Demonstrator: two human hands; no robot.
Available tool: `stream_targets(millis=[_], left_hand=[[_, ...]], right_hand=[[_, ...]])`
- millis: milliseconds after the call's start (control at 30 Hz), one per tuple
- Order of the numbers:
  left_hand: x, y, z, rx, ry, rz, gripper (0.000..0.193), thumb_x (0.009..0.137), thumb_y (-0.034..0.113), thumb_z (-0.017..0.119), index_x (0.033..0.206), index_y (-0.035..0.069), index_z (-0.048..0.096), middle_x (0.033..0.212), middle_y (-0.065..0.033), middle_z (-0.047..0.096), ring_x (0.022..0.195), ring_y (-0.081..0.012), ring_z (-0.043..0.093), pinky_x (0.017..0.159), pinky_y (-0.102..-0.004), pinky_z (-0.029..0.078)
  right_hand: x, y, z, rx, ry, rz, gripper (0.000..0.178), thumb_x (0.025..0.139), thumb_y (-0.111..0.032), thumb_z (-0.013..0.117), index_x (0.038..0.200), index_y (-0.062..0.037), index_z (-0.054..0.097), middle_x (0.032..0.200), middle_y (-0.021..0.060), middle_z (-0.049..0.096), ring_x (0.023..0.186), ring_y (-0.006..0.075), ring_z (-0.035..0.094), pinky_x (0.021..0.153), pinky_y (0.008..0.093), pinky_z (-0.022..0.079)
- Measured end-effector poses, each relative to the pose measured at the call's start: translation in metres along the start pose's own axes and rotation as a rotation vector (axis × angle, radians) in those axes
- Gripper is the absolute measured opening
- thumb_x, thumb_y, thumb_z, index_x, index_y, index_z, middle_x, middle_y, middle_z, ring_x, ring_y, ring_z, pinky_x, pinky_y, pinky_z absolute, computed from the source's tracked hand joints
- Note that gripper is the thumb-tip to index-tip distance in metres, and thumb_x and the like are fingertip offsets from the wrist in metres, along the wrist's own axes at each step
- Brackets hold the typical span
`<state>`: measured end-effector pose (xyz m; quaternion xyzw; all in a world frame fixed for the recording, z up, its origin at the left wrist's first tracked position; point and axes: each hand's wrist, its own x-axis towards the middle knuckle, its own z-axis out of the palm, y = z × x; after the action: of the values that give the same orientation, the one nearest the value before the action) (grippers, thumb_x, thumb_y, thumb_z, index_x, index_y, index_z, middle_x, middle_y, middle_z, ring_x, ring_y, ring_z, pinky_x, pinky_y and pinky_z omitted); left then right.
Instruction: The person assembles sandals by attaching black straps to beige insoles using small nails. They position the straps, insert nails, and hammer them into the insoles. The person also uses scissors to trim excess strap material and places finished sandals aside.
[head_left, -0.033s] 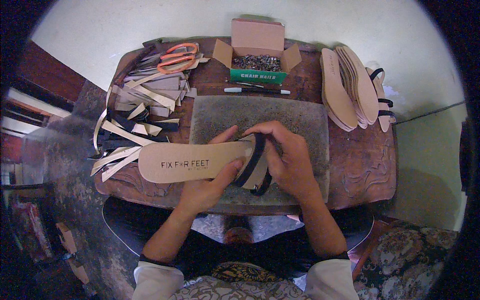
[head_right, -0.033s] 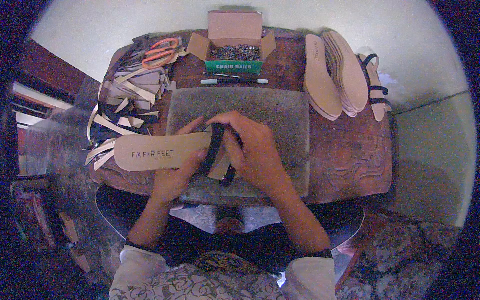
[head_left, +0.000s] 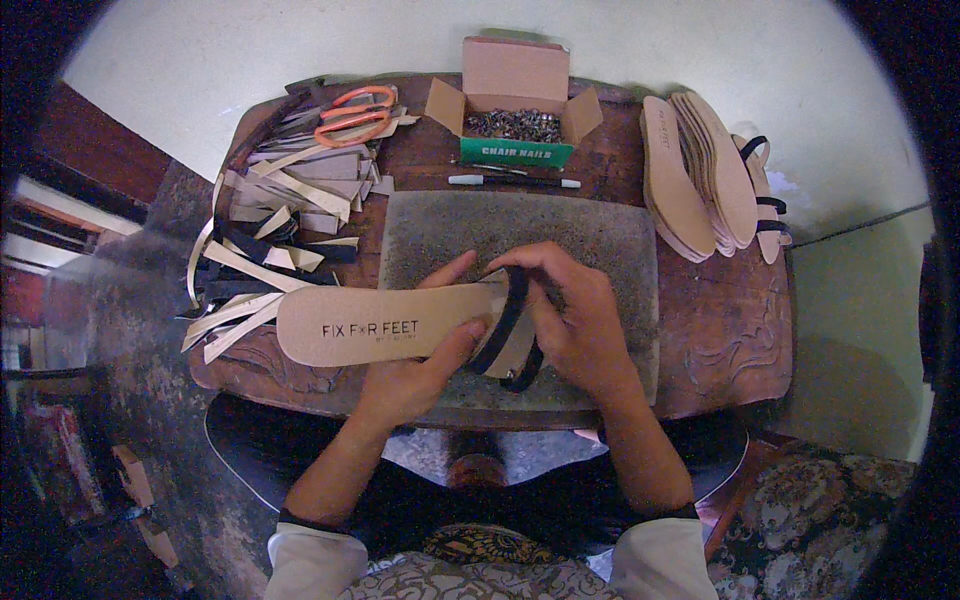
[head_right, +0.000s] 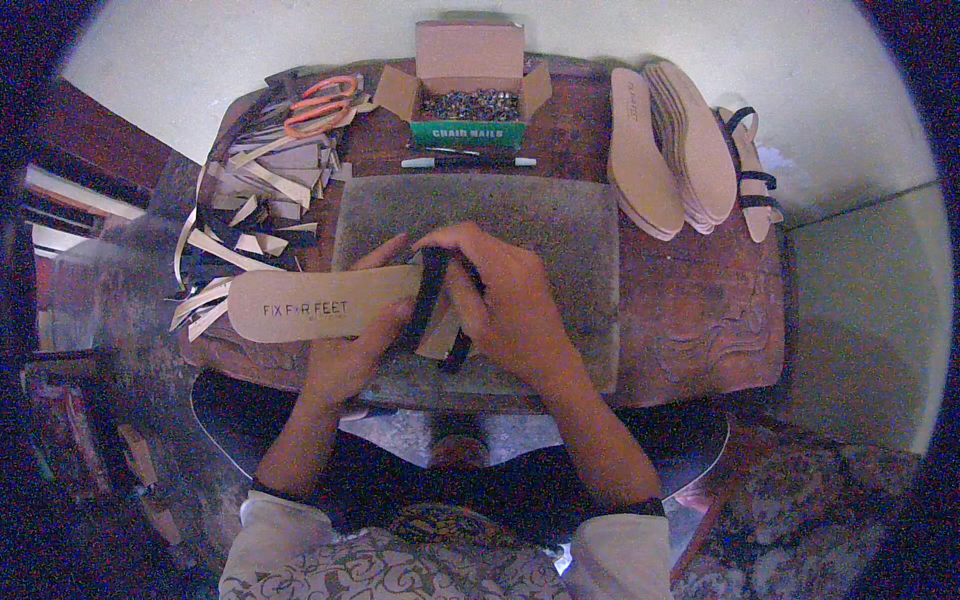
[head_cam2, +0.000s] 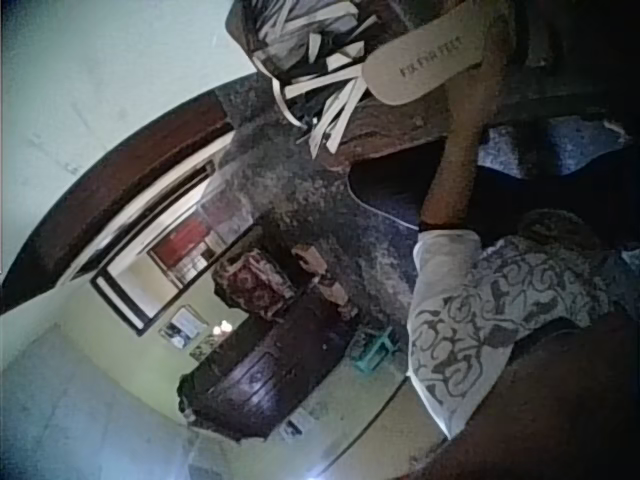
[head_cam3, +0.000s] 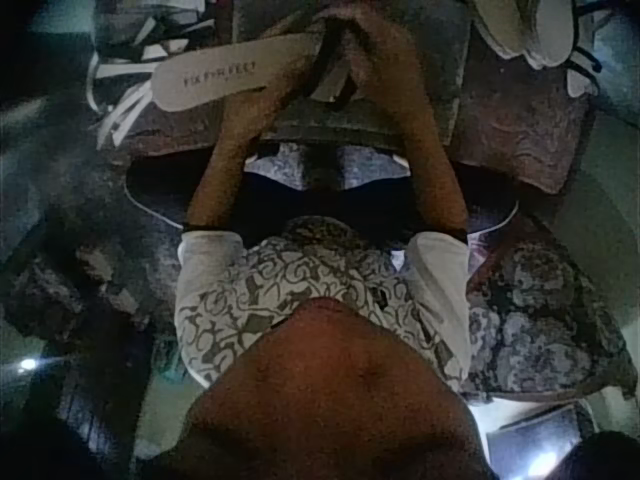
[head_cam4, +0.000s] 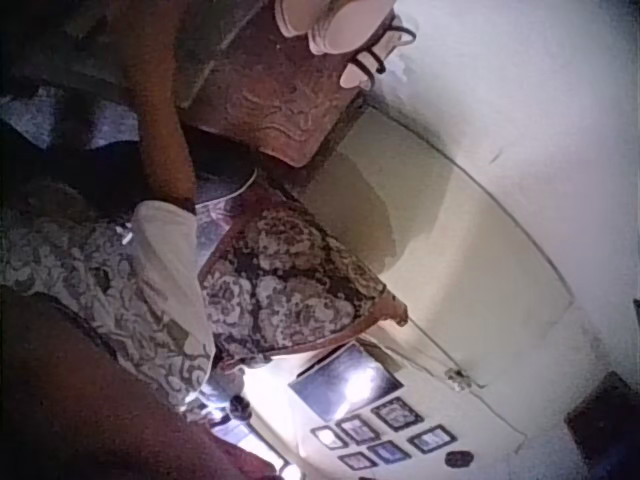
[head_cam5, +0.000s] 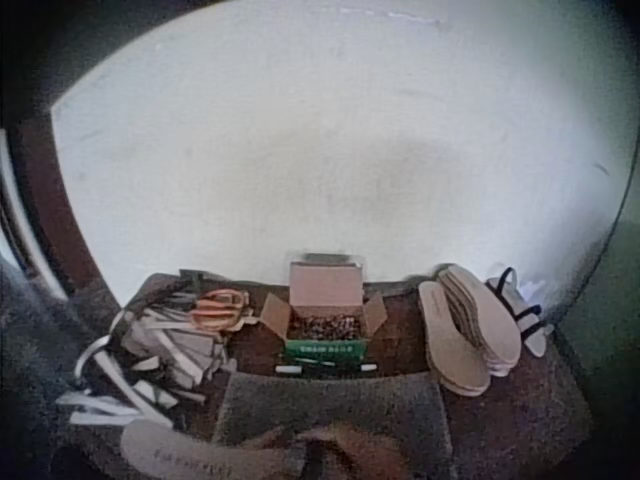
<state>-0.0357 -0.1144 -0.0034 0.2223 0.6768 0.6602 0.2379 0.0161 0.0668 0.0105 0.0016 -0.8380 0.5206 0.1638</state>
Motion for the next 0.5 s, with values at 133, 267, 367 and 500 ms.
stream_targets(millis=[133,267,367,500], left_hand=[[-0.0001,-0.0013,0.0027,-0.1,0.011,-0.022,0.042,0.09,0.011,0.065,0.129,0.004,0.052,0.106,-0.0064,0.063,0.096,-0.0117,0.058,0.083,-0.0259,0.048],[-0.0042,0.0057,0.0041,0.034,0.096,-0.095,0.028,0.09,0.013,0.066,0.115,0.003,0.057,0.098,-0.0048,0.064,0.091,-0.0102,0.059,0.078,-0.0251,0.049],[-0.0045,0.0059,0.0057,0.003,0.119,-0.116,0.024,0.09,0.014,0.066,0.11,0.004,0.057,0.095,-0.0033,0.064,0.087,-0.0093,0.06,0.076,-0.0248,0.049],[-0.0045,0.0043,0.0057,0.01,0.122,-0.135,0.023,0.09,0.014,0.066,0.108,0.004,0.058,0.095,-0.0033,0.065,0.088,-0.0092,0.06,0.076,-0.0249,0.049]], right_hand=[[-0.001,0.0012,0.0028,0.112,0.017,0.039,0.025,0.085,0.004,0.052,0.108,-0.0046,0.059,0.088,0.0142,0.066,0.081,0.0269,0.067,0.073,0.0353,0.052],[-0.0012,-0.0012,0.003,0.155,0.015,0.1,0.025,0.086,0.004,0.051,0.108,-0.0044,0.059,0.088,0.0127,0.066,0.082,0.0211,0.067,0.073,0.0341,0.051],[-0.0011,-0.0034,0.0025,0.153,0.016,0.137,0.024,0.085,0.003,0.053,0.106,-0.0038,0.06,0.089,0.0131,0.066,0.083,0.0242,0.067,0.074,0.0352,0.051],[-0.001,0.0035,0.0001,0.07,0.002,0.081,0.021,0.084,0.002,0.056,0.103,-0.0034,0.062,0.091,0.0134,0.067,0.085,0.0289,0.067,0.075,0.0368,0.051]])
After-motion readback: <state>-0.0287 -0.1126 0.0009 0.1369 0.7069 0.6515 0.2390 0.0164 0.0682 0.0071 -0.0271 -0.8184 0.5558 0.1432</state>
